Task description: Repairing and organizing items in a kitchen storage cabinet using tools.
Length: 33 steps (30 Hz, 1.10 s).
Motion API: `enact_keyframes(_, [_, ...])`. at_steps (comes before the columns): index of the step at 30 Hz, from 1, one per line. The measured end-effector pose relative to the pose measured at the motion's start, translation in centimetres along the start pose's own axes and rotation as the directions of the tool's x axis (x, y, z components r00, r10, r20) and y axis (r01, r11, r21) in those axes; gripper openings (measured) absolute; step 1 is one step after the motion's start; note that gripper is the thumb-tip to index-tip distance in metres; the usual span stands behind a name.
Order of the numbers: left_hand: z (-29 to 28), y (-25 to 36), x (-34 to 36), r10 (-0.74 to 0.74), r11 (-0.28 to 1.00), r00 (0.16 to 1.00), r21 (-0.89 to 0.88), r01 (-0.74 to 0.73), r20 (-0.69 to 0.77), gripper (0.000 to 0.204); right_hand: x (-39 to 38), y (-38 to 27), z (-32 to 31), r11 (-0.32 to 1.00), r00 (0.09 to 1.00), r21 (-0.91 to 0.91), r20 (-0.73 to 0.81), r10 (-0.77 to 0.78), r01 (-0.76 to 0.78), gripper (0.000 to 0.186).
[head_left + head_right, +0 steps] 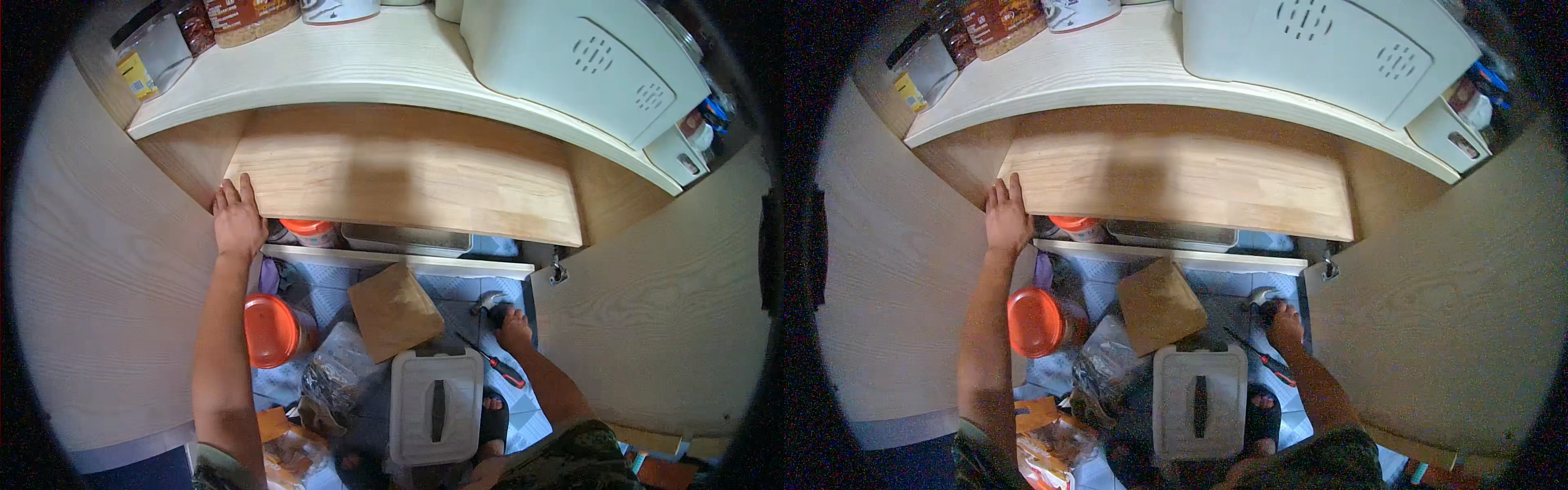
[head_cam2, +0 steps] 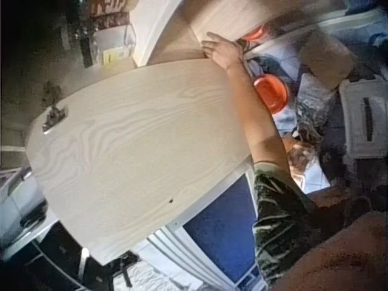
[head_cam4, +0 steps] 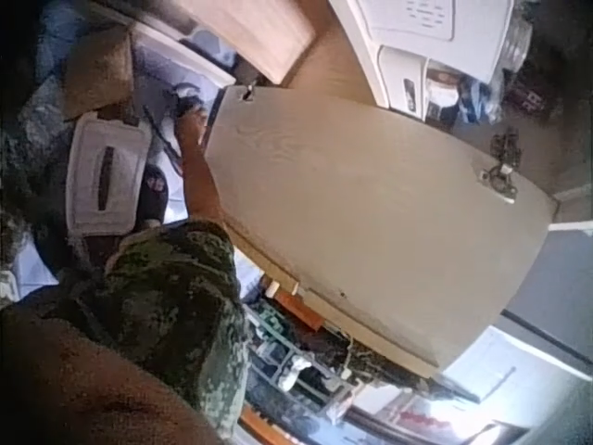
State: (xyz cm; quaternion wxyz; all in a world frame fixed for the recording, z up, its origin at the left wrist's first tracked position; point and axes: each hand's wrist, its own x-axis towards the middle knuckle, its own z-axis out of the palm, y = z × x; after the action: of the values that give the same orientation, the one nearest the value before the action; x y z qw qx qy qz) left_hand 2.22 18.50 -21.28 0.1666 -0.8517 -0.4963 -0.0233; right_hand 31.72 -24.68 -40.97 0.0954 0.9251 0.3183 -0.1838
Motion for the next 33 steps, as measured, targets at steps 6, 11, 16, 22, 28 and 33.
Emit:
enact_keyframes(6, [1.9,-0.3,-0.3,-0.07,0.995,0.989,-0.078,0.06,-0.129,0.072,2.1,-0.9,0.3,0.946,0.987,0.28,-0.057,-0.153,0.162,0.051])
enact_keyframes(11, [1.3,0.3,-0.2,-0.093,0.988,0.982,-0.135,0.072,-0.163,0.067,-0.9,-4.6,-9.5,0.627,0.929,0.762,0.332,-0.163,-0.162,0.034])
enact_keyframes(16, [1.6,0.1,0.0,-0.099,0.984,0.978,-0.165,0.069,-0.185,0.068,-2.1,-8.2,-16.3,0.422,0.659,0.886,0.202,-0.724,0.192,0.035])
enact_keyframes(22, [2.0,-0.7,-0.4,-0.117,0.983,0.968,-0.165,0.081,-0.221,0.067,-5.4,-22.9,-27.7,0.233,0.628,0.85,-0.139,-0.766,0.472,0.03])
enact_keyframes(28, [2.0,-0.3,-0.1,-0.141,0.973,0.952,-0.217,0.083,-0.27,0.066,0.0,-39.6,-30.9,0.374,0.421,0.234,-0.704,-0.572,0.898,0.036])
enact_keyframes(33, [2.0,0.2,-0.2,-0.146,0.959,0.953,-0.274,0.07,-0.266,0.063,3.0,-45.9,-30.2,0.525,0.457,0.097,-0.638,-0.619,0.845,0.034])
